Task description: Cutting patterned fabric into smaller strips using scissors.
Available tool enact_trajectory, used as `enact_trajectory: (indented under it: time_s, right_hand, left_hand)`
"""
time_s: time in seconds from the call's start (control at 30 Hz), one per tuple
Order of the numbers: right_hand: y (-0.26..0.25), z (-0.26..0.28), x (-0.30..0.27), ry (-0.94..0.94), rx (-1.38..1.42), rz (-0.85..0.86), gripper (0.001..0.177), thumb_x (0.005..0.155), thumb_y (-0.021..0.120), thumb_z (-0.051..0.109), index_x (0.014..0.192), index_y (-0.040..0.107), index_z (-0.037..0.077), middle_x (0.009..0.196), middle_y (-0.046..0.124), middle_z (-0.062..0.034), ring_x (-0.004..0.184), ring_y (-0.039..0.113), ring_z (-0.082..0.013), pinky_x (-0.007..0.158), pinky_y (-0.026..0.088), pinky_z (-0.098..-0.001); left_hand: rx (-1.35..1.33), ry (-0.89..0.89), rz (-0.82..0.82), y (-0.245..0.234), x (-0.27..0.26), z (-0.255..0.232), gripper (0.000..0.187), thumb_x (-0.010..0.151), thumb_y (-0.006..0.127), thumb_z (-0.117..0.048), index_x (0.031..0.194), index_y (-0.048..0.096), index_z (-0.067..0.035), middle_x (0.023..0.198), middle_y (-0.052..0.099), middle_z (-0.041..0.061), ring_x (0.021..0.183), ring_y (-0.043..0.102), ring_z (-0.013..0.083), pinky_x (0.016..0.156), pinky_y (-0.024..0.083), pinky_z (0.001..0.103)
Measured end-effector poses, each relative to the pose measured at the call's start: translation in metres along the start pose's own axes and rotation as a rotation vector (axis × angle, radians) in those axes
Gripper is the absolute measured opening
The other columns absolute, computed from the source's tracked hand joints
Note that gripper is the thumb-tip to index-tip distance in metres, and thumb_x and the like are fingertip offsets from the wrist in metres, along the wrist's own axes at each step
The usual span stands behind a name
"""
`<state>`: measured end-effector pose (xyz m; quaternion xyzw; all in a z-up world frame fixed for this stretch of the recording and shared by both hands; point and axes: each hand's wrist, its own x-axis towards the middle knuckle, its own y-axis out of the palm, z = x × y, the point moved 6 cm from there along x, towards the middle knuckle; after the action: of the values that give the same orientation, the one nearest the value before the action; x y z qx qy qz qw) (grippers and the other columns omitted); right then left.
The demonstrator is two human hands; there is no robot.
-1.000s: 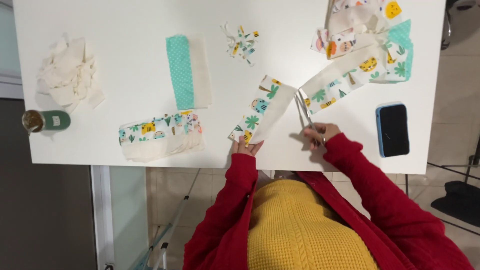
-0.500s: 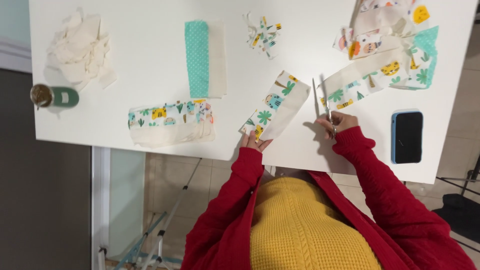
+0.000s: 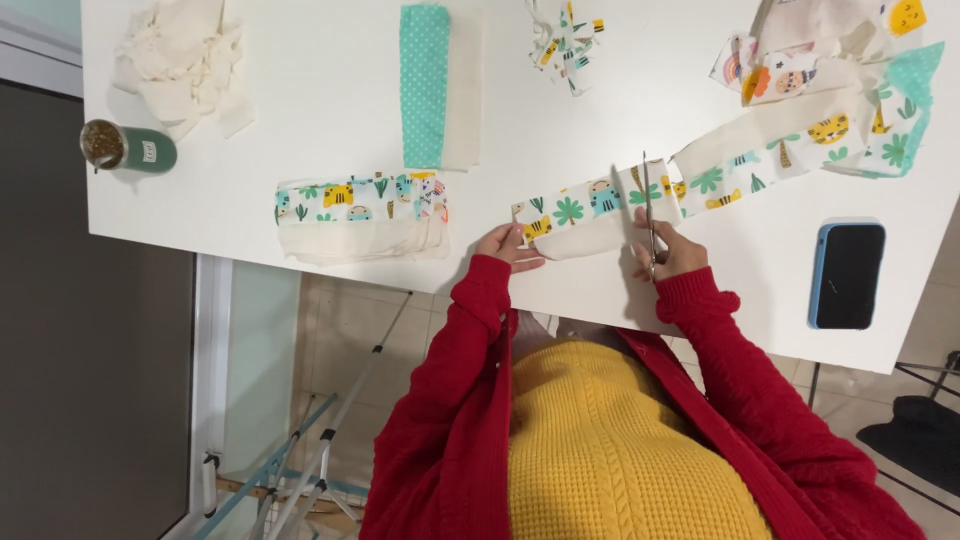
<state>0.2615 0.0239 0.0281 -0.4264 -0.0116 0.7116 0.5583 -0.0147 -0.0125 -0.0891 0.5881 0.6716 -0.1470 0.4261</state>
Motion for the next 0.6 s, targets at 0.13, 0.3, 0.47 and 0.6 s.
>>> enact_trajectory:
  time_s: [0.13, 0.3, 0.47, 0.6]
  right_hand:
    - [0.002, 0.004, -0.006, 0.013, -0.038, -0.050, 0.050, 0.095, 0.069, 0.016, 0.143, 0.056, 0.021, 0.099, 0.076, -0.0138, 0.072, 0.076, -0.0208, 0.061, 0.064, -0.0323]
    - [0.011, -0.002, -0.011, 0.014, 0.001, -0.095, 0.047, 0.097, 0.068, 0.014, 0.142, 0.056, 0.015, 0.095, 0.077, -0.0168, 0.071, 0.077, -0.0222, 0.060, 0.063, -0.0316]
    - [0.013, 0.008, -0.017, -0.039, 0.058, -0.148, 0.044, 0.098, 0.068, 0.013, 0.141, 0.057, 0.012, 0.095, 0.076, -0.0173, 0.070, 0.076, -0.0220, 0.058, 0.063, -0.0307]
    - [0.014, 0.003, -0.015, -0.017, 0.058, -0.152, 0.046, 0.097, 0.069, 0.012, 0.141, 0.057, 0.012, 0.096, 0.076, -0.0182, 0.071, 0.077, -0.0221, 0.057, 0.062, -0.0309]
  left_hand:
    - [0.104, -0.082, 0.079, 0.020, -0.013, 0.004, 0.046, 0.093, 0.067, -0.014, 0.133, 0.054, 0.006, 0.114, 0.071, 0.022, 0.086, 0.076, 0.0300, 0.070, 0.068, 0.038]
    - [0.234, -0.193, 0.166, 0.031, -0.028, 0.030, 0.040, 0.091, 0.073, -0.011, 0.121, 0.058, 0.010, 0.100, 0.075, 0.021, 0.076, 0.077, 0.0274, 0.060, 0.066, 0.035]
    - [0.264, -0.295, 0.196, 0.038, -0.039, 0.027, 0.031, 0.090, 0.073, -0.012, 0.108, 0.059, 0.008, 0.091, 0.078, 0.013, 0.067, 0.076, 0.0226, 0.054, 0.063, 0.033]
    - [0.362, -0.242, 0.185, 0.028, -0.025, 0.038, 0.032, 0.095, 0.071, -0.022, 0.095, 0.067, 0.010, 0.074, 0.072, 0.015, 0.051, 0.067, 0.0190, 0.048, 0.060, 0.031]
